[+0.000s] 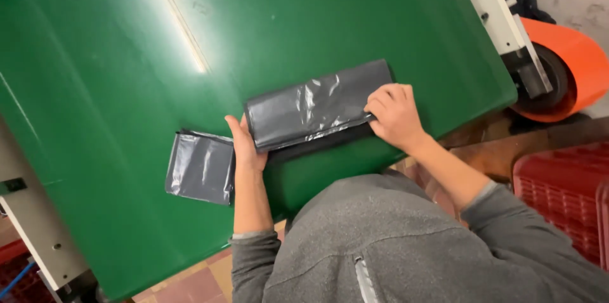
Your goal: Folding plastic bags and placing them into a crate.
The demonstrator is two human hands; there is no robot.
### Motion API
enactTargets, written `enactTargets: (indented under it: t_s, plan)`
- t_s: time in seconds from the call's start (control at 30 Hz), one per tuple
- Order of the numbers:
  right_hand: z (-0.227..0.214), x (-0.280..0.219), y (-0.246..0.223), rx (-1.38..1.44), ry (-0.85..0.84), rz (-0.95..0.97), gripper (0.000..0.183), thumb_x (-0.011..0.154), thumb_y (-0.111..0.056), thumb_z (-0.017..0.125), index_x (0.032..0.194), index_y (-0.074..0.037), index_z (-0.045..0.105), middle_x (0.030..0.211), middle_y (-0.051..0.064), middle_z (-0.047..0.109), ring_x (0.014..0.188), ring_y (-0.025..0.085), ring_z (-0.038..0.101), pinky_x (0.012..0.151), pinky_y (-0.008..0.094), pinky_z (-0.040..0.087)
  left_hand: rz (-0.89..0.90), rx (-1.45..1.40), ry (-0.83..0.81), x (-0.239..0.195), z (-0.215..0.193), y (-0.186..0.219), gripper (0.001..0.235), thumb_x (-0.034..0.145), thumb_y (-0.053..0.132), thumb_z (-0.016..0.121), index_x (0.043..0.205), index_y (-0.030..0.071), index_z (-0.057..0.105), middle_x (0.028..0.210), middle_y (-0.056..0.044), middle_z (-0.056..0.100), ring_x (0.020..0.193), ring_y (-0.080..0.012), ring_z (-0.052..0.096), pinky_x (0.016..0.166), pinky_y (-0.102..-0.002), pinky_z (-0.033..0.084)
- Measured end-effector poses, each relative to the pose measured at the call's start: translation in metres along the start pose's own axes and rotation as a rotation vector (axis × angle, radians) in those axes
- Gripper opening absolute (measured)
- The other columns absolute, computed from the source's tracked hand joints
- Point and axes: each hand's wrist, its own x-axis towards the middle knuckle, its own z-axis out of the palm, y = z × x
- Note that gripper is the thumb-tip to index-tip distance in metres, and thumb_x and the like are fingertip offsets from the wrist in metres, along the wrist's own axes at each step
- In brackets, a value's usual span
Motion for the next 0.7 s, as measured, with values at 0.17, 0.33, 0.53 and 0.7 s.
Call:
enactTargets:
  t_s: [0.17,0.33,0.53,0.7]
  plan:
    - [0.016,-0.034,-0.014,-0.036,0.078,0.003,0.025,0.070,-0.008,0.072,0.093,-0.012,0.065,0.106,0.001,0.065,0.109,0.025,0.058,0.096,0.045,0.042,0.558,0.727,0.104,-0.086,0.065,0.011,0.082,0.096,0.057,0.063,0.152,0.003,0.040,0.150,-0.016,0.046,0.140,-0.0337,0.044,0.117,-0.046,0.035]
    - [0.015,-0.040,-0.020,-0.066,0.065,-0.018,0.023,0.072,-0.008,0.072,0.093,-0.012,0.064,0.110,0.003,0.065,0.112,0.027,0.058,0.099,0.045,0.043,1.217,1.981,0.101,-0.118,0.063,0.002,0.055,0.076,0.041,0.074,0.120,0.010,0.063,0.125,-0.012,0.063,0.126,-0.0340,0.054,0.099,-0.048,0.042]
    - [0.000,-0.030,-0.077,0.085,-0.107,-0.068,0.048,0.069,-0.004,0.067,0.117,0.002,0.068,0.135,0.020,0.061,0.135,0.039,0.052,0.118,0.052,0.038,0.916,2.432,-0.348,-0.099,0.053,-0.023,0.011,0.097,0.023,0.074,0.102,0.018,0.066,0.099,0.001,0.066,0.099,-0.0201,0.065,0.077,-0.039,0.049]
    - [0.041,-0.089,-0.064,0.455,-0.087,-0.058,0.035,0.080,0.002,0.066,0.115,0.001,0.062,0.139,0.023,0.063,0.132,0.039,0.061,0.118,0.047,0.046,0.445,1.584,-0.859,-0.077,0.140,-0.021,0.026,0.089,0.032,0.067,0.089,0.007,0.072,0.088,-0.013,0.073,0.081,-0.0322,0.071,0.072,-0.042,0.055]
